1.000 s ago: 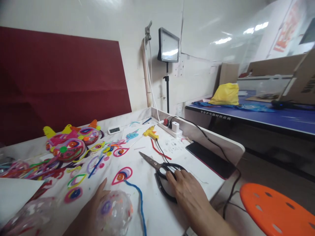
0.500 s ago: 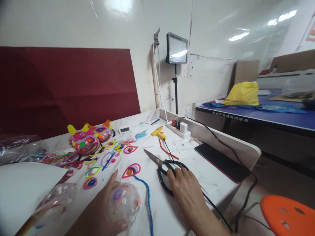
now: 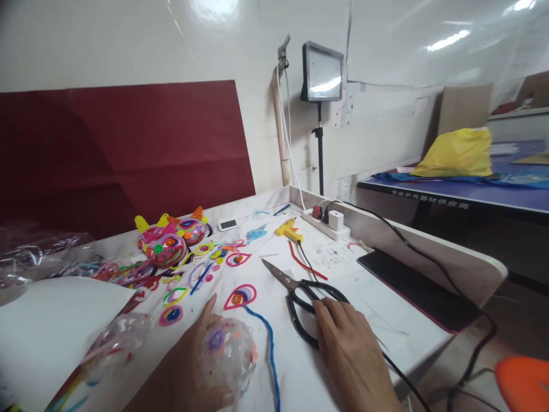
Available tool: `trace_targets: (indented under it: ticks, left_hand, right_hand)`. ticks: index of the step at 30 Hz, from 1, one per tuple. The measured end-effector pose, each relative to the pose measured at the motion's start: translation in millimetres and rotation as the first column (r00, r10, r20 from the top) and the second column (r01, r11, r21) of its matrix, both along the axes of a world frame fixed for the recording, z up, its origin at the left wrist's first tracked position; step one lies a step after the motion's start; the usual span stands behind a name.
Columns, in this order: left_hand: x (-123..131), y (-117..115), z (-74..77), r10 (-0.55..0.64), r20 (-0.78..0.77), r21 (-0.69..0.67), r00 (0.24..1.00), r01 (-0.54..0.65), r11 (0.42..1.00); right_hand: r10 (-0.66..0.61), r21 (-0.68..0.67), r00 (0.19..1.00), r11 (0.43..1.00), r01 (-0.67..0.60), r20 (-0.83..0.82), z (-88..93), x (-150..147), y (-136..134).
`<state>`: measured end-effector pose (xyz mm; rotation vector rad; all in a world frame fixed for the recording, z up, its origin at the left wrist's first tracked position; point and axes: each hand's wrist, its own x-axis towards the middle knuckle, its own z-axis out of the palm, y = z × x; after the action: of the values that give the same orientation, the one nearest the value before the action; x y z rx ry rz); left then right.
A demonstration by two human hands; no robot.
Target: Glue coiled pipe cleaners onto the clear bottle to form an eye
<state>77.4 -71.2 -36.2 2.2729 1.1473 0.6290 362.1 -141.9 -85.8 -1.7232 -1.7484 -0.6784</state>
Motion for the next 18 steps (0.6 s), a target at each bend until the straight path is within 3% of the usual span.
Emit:
trace_targets:
  ticks: [11, 18]
  left_hand:
    - [1.5, -4.8, 10.1, -0.053, -0.032, -0.051, 0.998, 0.052, 0.997]
    - [-3.9, -1.6, 1.3, -0.072, -0.013, 0.032, 0.997, 0.073, 0.997]
  right_hand:
    - [0.067, 0.086, 0.996, 0.994, -0.062, -0.059, 2.2, -3.1, -2.2]
    - [0.075, 0.090, 0.996, 0.993, -0.070, -0.053, 1.0, -2.1, 0.1]
